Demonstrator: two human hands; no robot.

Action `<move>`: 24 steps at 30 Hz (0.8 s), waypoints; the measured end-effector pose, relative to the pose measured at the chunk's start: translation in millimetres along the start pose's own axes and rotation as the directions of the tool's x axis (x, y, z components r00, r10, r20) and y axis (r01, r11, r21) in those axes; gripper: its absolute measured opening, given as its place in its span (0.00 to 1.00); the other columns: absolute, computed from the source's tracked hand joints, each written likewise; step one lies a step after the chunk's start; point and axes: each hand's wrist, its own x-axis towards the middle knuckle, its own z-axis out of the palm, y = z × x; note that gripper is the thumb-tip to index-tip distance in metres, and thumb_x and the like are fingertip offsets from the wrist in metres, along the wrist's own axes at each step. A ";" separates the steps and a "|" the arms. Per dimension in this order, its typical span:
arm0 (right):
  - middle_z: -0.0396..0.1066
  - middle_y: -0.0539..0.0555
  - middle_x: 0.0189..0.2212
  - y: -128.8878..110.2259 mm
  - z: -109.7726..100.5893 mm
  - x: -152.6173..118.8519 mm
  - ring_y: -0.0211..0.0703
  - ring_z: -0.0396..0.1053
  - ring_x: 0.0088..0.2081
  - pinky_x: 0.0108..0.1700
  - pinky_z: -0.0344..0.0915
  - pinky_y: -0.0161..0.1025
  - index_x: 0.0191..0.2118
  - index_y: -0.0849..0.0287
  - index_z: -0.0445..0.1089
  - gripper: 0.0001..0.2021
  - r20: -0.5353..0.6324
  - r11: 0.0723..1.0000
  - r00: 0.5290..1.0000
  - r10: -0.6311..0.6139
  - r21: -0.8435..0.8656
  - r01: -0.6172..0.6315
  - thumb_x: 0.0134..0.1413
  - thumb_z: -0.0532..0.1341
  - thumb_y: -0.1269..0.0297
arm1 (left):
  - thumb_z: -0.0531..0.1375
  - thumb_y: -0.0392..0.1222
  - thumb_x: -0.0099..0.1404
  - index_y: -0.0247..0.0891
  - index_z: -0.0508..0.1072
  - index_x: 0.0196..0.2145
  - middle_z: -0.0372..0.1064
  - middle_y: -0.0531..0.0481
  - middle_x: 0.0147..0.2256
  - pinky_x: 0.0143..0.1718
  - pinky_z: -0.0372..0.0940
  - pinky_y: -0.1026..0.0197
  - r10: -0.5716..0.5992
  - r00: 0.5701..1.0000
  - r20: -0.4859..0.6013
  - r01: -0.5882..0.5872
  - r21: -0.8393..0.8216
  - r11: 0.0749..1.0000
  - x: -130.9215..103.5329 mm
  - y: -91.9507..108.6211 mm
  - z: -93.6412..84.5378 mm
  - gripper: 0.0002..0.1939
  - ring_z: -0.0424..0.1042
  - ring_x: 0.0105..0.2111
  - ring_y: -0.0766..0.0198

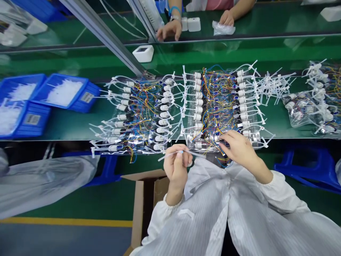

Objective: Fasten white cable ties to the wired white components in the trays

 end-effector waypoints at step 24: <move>0.84 0.53 0.38 7.9 9.9 2.0 0.47 0.81 0.40 0.43 0.70 0.42 0.45 0.55 0.88 0.13 -0.100 0.996 0.991 -0.088 -0.013 0.087 0.78 0.66 0.76 | 0.74 0.37 0.75 0.54 0.91 0.55 0.93 0.47 0.49 0.47 0.88 0.45 -0.098 0.846 0.524 -0.306 0.628 0.716 29.0 -14.1 44.3 0.15 0.92 0.45 0.43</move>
